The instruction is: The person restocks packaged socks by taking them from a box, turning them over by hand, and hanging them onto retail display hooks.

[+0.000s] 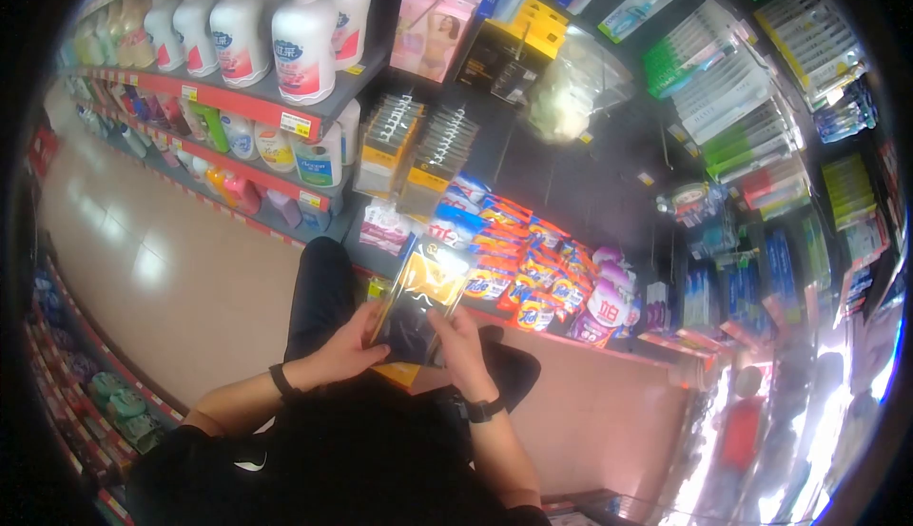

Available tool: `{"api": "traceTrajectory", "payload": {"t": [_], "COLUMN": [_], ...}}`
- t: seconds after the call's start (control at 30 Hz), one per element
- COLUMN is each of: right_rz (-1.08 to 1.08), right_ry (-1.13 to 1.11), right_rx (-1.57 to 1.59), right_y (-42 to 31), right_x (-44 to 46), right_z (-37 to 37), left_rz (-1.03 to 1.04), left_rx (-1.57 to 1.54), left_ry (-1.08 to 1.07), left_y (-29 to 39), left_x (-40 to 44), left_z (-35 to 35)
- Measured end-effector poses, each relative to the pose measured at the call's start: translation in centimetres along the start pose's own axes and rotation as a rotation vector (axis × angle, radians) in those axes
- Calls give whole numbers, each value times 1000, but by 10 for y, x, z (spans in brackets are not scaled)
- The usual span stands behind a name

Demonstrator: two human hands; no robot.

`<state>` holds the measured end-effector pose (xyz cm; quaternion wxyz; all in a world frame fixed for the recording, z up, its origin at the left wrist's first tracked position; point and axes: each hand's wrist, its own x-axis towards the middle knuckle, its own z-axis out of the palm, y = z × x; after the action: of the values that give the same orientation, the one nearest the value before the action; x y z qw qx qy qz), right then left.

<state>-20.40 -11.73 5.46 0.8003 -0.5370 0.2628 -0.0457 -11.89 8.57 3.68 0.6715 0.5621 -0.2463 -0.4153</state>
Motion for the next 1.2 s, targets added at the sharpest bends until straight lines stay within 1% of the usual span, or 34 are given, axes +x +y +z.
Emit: {"api": "traceTrajectory", "payload": {"t": [0.03, 0.1, 0.17, 0.2, 0.23, 0.3, 0.33, 0.5, 0.53, 0.57, 0.6, 0.63, 0.7, 0.83, 0.9, 1.03, 1.1, 1.13, 1.17, 1.2], "right_rz": [-29, -58, -69, -81, -80, -136, -124, -163, -170, -175, -128, -129, -128, -108, -90, -92, 2, 23, 63, 48], "right_ry": [18, 34, 73, 72, 68, 44, 49, 24, -12, -48, -14, -17, 49, 55, 66, 60, 62, 68, 107, 107], "right_rx": [-45, -92, -101, -82, -86, -110, -181, -226, -187, -148, -181, -183, -178, -167, -165, -167, -246, -233, -326, -338], "right_y": [3, 4, 0, -2, -3, -3, -3, -15, -16, -16, -23, -20, -13, -13, -13, 7, 18, 19, 22, 25], "right_x": [5, 16, 30, 39, 50, 73, 88, 143, 152, 160, 160, 165, 175, 181, 183, 208, 227, 230, 237, 241], "right_z": [1, 5, 11, 11, 11, 10, 5, 7, 7, 6, 11, 10, 9, 11, 12, -4, -14, -16, -19, -23], "left_rz": [63, 67, 28, 97, 99, 237, 212, 179, 137, 191, 244, 246, 194, 214, 138, 88, 58, 49, -38, -129], "left_rx": [1, -43, 249, 315, 313, 441, 441, 473, 409, 416, 425, 425, 368, 398, 328, 354, 265, 265, 192, 118], "left_ry": [82, 80, 74, 68, 73, 123, 130, 180, 182, 193, 204, 207, 214, 215, 199, 197, 187, 187, 147, 105], "left_y": [-1, 5, 32, 20, 14, 7, 10, 15, 18, 12, 8, 3, -6, -21, -22, -28, -37, -40, -43, -45], "left_x": [2, 6, 14, 22, 32, 50, 59, 100, 106, 112, 117, 121, 128, 138, 142, 154, 164, 169, 174, 178], "left_z": [-1, -5, -11, -17, -21, -32, -36, -54, -57, -60, -63, -65, -68, -76, -78, -83, -87, -91, -94, -96]}}
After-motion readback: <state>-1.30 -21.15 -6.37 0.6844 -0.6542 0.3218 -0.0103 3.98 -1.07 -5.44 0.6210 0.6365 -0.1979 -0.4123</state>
